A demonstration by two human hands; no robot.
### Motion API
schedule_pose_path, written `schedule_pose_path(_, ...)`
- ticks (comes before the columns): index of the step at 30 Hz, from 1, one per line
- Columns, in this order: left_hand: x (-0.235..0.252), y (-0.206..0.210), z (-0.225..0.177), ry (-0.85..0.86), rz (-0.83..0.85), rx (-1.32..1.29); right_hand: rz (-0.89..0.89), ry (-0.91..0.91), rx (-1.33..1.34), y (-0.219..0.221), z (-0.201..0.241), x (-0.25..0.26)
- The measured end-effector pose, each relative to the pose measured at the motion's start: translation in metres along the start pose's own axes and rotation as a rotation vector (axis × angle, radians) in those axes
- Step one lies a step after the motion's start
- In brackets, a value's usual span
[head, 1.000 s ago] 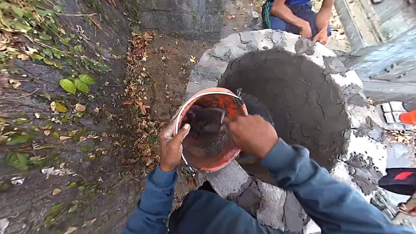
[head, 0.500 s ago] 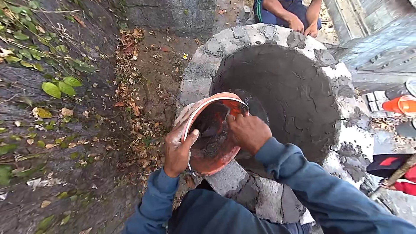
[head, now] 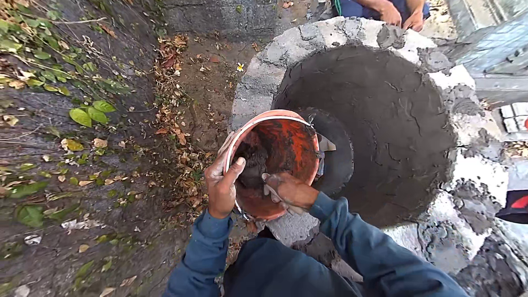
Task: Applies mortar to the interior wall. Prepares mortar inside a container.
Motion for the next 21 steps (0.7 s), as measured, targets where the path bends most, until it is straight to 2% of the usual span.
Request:
schedule_pose_path(2,0.004,0.003,-0.003,-0.003,0.008,0.027,-0.023,-0.07,-0.016,-0.005,0.009,-0.005)
schedule_pose_path(6,0.007,-0.003,-0.002,-0.057,-0.07,-0.009,-0.297,-0.071,-0.695,-0.017,0.04,-0.038)
schedule_pose_path(8,0.009,-0.007,0.001,-0.067,-0.078,-0.035,-0.433,-0.055,-1.013,-0.011,0.041,-0.035)
schedule_pose_path(11,0.012,-0.016,0.002,-0.082,-0.107,-0.062,-0.457,-0.101,-1.234,-0.003,0.032,-0.027)
schedule_pose_path(13,0.012,-0.025,0.007,-0.108,-0.162,-0.059,-0.511,-0.197,-1.203,-0.011,0.046,-0.048)
schedule_pose_path(14,0.008,-0.026,0.009,-0.121,-0.17,-0.06,-0.509,-0.234,-1.1,-0.014,0.054,-0.061)
schedule_pose_path(16,0.003,-0.022,0.009,-0.124,-0.163,-0.048,-0.331,-0.181,-0.736,-0.024,0.063,-0.076)
schedule_pose_path(18,0.002,-0.011,0.006,-0.115,-0.151,-0.014,-0.07,-0.149,-0.369,-0.024,0.049,-0.069)
schedule_pose_path(19,0.003,-0.007,0.005,-0.106,-0.143,-0.004,0.017,-0.124,-0.289,-0.024,0.038,-0.061)
schedule_pose_path(20,0.003,-0.004,0.004,-0.097,-0.134,0.001,0.039,-0.084,-0.393,-0.027,0.028,-0.053)
schedule_pose_path(21,0.002,-0.003,0.003,-0.096,-0.134,0.022,0.03,-0.003,-0.608,-0.031,0.02,-0.046)
Point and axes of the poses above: each hand's wrist, its own x-axis towards the middle knuckle, its own y-axis out of the palm, z = x × y, the point moved 9 cm from there along x, towards the middle knuckle, and after that the axes turned 10 degrees about z, right-handed, at the moved point
